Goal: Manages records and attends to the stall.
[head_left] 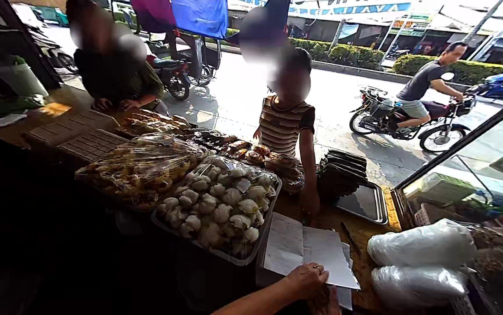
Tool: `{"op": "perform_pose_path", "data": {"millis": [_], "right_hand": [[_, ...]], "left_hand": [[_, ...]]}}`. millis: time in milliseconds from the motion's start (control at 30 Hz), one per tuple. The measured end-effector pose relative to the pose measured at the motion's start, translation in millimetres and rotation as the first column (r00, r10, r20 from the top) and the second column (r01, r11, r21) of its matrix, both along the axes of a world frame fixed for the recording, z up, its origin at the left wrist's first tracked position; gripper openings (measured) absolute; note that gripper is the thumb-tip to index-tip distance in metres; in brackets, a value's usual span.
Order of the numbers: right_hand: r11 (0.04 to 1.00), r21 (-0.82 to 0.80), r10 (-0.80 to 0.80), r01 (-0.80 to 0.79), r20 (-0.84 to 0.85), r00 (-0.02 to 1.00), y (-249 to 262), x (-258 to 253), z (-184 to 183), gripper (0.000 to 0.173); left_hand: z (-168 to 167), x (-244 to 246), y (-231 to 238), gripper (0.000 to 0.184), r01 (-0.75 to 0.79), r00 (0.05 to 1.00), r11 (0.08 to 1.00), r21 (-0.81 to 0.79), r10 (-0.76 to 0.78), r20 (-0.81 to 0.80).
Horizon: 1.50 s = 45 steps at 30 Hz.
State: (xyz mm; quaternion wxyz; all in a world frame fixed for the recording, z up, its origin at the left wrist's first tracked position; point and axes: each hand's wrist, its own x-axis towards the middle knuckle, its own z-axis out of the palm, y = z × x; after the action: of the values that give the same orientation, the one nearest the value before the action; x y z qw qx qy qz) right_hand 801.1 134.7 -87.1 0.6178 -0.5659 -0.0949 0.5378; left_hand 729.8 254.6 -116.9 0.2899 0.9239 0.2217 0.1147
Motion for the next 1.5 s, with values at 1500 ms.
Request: {"op": "perform_pose_path", "data": {"millis": [1500], "right_hand": [[0.806,-0.548,0.592,-0.227,0.752,0.29,281,78,-32,0.035]], "left_hand": [[-11,-30,-14,0.063,-0.203,0.968,0.975,-0.095,0.185,-0.171]]}}
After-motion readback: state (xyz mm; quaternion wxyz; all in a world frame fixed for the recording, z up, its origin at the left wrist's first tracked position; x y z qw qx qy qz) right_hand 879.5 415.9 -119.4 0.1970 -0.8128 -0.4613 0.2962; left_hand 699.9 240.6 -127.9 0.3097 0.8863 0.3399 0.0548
